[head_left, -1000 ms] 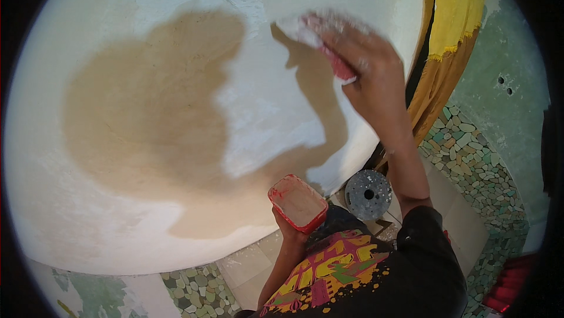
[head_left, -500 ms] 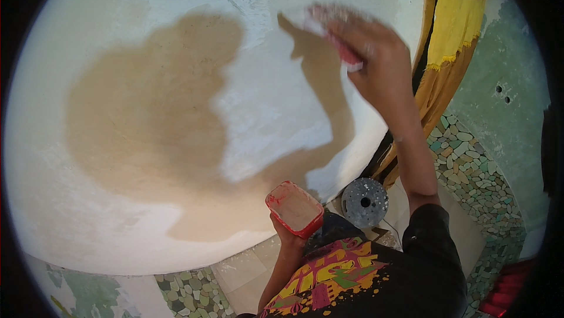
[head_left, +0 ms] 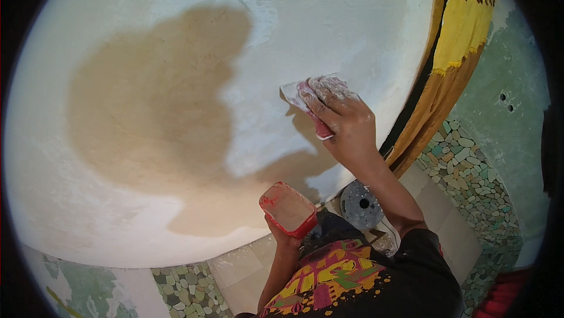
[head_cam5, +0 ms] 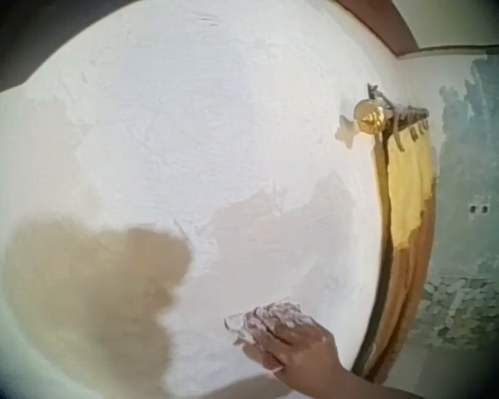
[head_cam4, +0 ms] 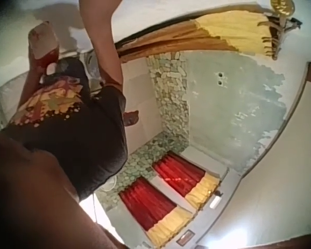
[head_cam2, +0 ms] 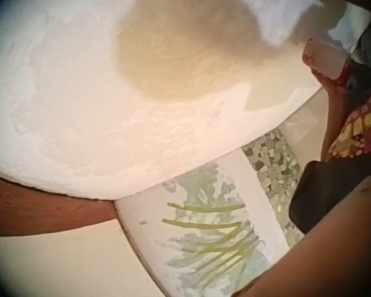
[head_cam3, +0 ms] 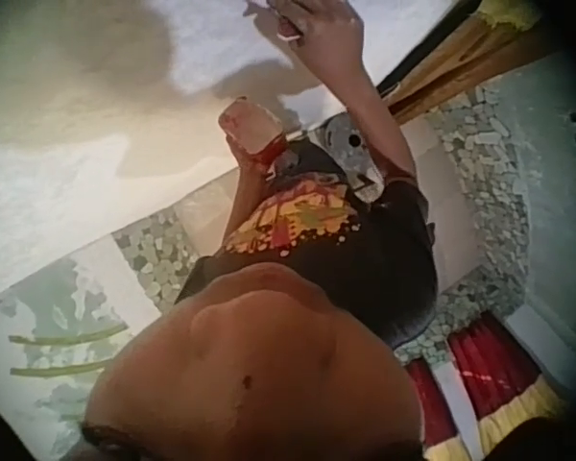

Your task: Apply plaster to a wall surface using a spatula or putty knife.

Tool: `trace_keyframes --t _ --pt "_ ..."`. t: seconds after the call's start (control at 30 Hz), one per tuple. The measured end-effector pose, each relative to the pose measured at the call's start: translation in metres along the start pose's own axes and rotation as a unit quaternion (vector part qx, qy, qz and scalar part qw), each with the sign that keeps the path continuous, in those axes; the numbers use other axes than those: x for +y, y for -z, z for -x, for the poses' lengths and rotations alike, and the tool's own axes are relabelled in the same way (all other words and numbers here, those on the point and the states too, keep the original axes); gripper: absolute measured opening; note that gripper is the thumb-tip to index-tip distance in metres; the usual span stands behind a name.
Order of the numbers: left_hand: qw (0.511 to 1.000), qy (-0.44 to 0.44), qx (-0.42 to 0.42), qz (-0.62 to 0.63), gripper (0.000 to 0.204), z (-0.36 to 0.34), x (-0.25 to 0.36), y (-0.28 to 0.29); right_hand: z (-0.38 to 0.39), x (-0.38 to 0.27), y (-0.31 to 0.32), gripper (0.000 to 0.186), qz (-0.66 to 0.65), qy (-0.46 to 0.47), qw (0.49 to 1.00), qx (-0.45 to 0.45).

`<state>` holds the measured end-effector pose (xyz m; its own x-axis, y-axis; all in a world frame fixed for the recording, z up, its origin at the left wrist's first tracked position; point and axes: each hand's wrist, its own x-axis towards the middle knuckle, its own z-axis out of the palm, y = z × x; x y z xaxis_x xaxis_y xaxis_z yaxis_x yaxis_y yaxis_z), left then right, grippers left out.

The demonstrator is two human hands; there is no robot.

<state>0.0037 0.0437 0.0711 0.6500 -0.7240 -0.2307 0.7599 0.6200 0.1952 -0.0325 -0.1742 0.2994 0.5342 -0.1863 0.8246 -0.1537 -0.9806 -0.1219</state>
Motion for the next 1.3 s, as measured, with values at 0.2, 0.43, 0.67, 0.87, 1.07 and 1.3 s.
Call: trace_keyframes --t 0.2,0.43,0.67,0.87,1.07,1.3 --pt "1.0 0.007 -0.01 -0.009 0.052 0.003 0.0 -0.009 -0.038 0.015 0.021 0.049 -0.074 -0.04 0.991 0.101" --pt "1.0 0.01 -0.004 0.009 0.053 0.005 -0.003 -0.013 0.015 -0.023 -0.025 0.055 -0.057 -0.082 0.994 0.036" --pt "1.0 -0.01 0.021 0.003 0.054 -0.001 -0.003 0.0 0.007 0.01 0.0 0.055 -0.074 -0.057 0.993 0.078" --pt "0.999 -0.017 0.038 0.003 0.057 0.001 -0.008 0.01 -0.019 0.118 0.01 0.05 0.043 0.025 0.979 0.199" --pt "0.996 -0.026 0.074 -0.044 0.049 0.005 -0.004 0.016 0.019 0.179 -0.027 0.049 0.067 0.068 0.989 0.114" --pt "0.997 -0.015 0.071 -0.017 0.057 0.004 0.001 0.018 0.071 0.161 0.001 0.048 0.051 0.036 0.998 0.031"
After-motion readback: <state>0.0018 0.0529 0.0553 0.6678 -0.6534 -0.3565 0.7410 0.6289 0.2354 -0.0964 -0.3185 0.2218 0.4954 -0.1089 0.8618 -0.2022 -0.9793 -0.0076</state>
